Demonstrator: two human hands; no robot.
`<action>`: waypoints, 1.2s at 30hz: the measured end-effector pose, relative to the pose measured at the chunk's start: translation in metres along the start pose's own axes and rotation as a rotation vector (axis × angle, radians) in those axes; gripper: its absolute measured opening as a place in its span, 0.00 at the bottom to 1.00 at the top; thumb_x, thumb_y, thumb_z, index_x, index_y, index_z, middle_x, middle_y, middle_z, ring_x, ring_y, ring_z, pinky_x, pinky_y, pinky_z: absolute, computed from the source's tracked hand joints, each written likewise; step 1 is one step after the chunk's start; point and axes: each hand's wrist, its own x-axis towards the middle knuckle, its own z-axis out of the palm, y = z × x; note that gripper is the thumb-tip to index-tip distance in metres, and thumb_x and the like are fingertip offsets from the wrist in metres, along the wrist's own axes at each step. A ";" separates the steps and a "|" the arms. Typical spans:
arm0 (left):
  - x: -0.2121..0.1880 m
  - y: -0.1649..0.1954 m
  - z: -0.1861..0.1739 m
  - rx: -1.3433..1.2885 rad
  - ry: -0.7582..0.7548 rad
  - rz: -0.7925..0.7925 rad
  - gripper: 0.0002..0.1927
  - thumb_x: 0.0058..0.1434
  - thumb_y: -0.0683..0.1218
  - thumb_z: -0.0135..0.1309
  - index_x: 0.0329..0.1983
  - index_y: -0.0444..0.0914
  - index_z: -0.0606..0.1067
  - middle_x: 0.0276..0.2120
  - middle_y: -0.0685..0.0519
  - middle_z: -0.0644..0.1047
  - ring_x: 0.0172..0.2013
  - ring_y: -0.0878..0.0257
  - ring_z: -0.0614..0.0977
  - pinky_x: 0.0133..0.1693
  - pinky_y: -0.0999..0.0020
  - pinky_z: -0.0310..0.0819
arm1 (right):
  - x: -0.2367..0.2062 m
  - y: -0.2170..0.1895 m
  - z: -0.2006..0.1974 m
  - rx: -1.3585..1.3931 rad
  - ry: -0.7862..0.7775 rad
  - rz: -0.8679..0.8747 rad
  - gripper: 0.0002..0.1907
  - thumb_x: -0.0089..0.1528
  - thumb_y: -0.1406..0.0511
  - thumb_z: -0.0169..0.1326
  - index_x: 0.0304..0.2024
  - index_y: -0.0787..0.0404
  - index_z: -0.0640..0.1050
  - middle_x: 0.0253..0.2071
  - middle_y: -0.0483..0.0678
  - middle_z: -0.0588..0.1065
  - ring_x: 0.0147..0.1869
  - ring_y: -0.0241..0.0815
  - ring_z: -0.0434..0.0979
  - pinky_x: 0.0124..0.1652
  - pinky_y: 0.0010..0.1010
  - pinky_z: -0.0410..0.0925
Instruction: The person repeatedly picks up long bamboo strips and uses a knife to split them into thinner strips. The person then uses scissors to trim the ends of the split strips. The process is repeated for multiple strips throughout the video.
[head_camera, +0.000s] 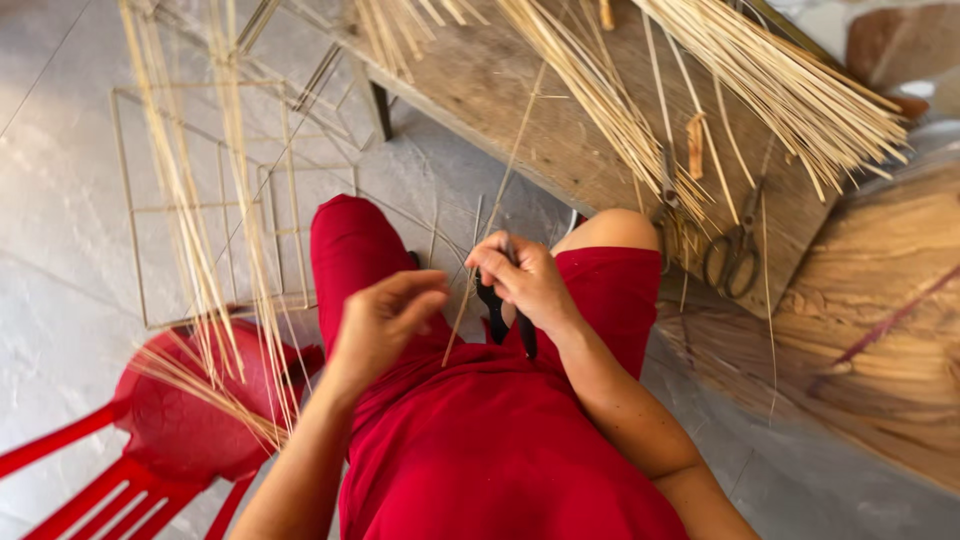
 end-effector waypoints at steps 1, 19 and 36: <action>0.006 -0.005 0.019 -0.040 -0.064 -0.042 0.13 0.63 0.43 0.58 0.51 0.36 0.79 0.36 0.58 0.83 0.26 0.76 0.76 0.29 0.79 0.74 | -0.004 0.004 -0.004 -0.006 -0.002 -0.007 0.10 0.70 0.62 0.54 0.39 0.62 0.80 0.26 0.40 0.71 0.22 0.24 0.60 0.21 0.18 0.54; -0.012 -0.007 0.023 0.298 -0.209 -0.250 0.09 0.63 0.44 0.59 0.42 0.36 0.84 0.22 0.57 0.81 0.20 0.75 0.71 0.21 0.77 0.62 | -0.038 -0.070 -0.168 0.085 0.412 -0.244 0.12 0.71 0.61 0.54 0.40 0.65 0.79 0.23 0.42 0.71 0.18 0.26 0.59 0.17 0.19 0.51; 0.002 0.020 0.004 0.445 -0.184 -0.238 0.11 0.62 0.47 0.59 0.42 0.36 0.84 0.25 0.54 0.83 0.29 0.71 0.82 0.33 0.73 0.75 | -0.050 -0.094 -0.137 0.166 -0.031 -0.134 0.30 0.72 0.60 0.48 0.75 0.60 0.61 0.35 0.46 0.73 0.27 0.29 0.62 0.28 0.17 0.57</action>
